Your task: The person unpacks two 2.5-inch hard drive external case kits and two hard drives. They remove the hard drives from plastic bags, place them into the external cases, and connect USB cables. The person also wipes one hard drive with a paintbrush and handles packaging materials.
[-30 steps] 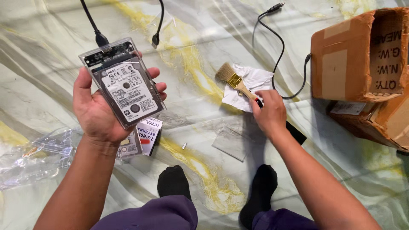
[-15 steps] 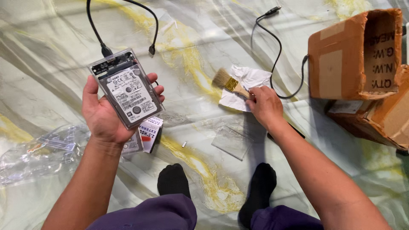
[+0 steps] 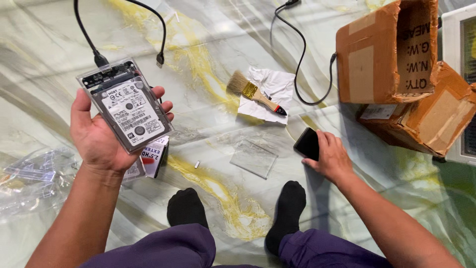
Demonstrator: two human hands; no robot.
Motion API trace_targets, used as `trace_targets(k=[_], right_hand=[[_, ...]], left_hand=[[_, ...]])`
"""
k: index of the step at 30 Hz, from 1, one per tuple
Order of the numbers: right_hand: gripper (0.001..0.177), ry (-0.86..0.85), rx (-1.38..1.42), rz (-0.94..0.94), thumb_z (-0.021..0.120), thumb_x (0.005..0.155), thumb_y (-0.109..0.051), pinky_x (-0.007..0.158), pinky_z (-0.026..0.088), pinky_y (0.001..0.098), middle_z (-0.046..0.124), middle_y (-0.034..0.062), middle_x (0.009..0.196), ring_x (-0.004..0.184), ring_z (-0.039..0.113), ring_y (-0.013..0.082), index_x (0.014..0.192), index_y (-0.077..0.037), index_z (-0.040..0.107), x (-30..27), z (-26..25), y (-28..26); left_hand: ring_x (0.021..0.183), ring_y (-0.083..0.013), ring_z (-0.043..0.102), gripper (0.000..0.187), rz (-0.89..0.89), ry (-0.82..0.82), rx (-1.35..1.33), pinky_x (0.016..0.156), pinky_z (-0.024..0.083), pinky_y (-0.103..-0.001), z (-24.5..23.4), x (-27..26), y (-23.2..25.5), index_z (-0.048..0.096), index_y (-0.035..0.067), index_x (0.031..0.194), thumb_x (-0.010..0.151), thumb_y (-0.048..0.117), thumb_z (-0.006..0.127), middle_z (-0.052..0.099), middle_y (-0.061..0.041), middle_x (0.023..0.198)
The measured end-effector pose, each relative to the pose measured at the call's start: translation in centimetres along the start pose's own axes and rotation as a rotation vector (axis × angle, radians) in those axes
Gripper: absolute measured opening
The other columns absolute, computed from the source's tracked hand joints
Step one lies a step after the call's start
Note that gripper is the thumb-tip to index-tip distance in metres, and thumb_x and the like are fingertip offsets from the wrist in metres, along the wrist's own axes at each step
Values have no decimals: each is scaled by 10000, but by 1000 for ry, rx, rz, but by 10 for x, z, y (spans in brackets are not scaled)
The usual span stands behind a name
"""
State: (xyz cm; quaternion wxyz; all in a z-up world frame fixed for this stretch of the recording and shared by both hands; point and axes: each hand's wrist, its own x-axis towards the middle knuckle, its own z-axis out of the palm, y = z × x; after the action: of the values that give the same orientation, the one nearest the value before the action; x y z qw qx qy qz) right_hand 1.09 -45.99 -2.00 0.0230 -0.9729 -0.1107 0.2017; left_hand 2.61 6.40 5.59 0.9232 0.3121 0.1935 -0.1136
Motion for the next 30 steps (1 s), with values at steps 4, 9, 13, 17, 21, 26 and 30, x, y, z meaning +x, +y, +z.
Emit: trace_targets(k=[4, 9, 13, 17, 21, 26, 30], right_hand=[[972, -18, -52, 119, 912, 613, -401, 1034, 451, 466, 540, 174, 1335, 1240, 509, 370, 1415, -55, 485, 16, -10, 4], [898, 391, 43, -62, 887, 707, -355, 1053, 419, 516, 533, 215, 1360, 1257, 497, 408, 1449, -39, 492, 83, -45, -38], [857, 325, 112, -138, 898, 671, -307, 1002, 377, 505, 554, 126, 1317, 1214, 507, 359, 1400, -84, 507, 146, -54, -84], [710, 170, 51, -57, 924, 669, -323, 979, 364, 478, 562, 89, 1273, 1187, 508, 329, 1243, -115, 561, 178, -52, -104], [603, 145, 70, -104, 920, 678, -345, 947, 378, 481, 573, 80, 1276, 1180, 515, 324, 1149, -123, 615, 179, -49, -102], [326, 429, 69, -265, 866, 801, -280, 958, 420, 444, 616, 69, 1232, 1146, 554, 305, 1024, -133, 680, 161, -42, -99], [241, 305, 31, -267, 853, 784, -280, 839, 472, 444, 642, 67, 962, 976, 595, 302, 896, -118, 713, 138, -27, -111]], left_hand=[[1300, -455, 580, 861, -9, 1, -38, 1138, 466, -608, -5, -1, -4, 443, 70, 1591, 1012, 695, 316, 540, -275, 1484], [1271, -459, 592, 861, -32, -8, -100, 1115, 474, -603, -6, -5, -9, 451, 47, 1568, 1007, 686, 314, 547, -288, 1482], [1263, -464, 590, 823, -25, 6, -128, 1095, 477, -597, 1, -12, -10, 448, 60, 1564, 1025, 668, 324, 541, -299, 1459], [1251, -476, 591, 812, -6, 37, -124, 1082, 482, -604, -2, -21, -10, 445, 57, 1539, 1010, 663, 331, 545, -304, 1447], [1249, -475, 593, 830, -3, 23, -163, 1093, 481, -591, -7, -26, -14, 445, 56, 1551, 1005, 672, 338, 545, -318, 1444], [1248, -472, 595, 833, -12, -2, -174, 1082, 482, -596, -7, -22, -15, 442, 43, 1541, 1007, 676, 352, 541, -306, 1448], [1242, -459, 601, 838, -2, -33, -169, 1079, 490, -596, -9, -18, -13, 445, 43, 1546, 1009, 680, 355, 542, -296, 1446]])
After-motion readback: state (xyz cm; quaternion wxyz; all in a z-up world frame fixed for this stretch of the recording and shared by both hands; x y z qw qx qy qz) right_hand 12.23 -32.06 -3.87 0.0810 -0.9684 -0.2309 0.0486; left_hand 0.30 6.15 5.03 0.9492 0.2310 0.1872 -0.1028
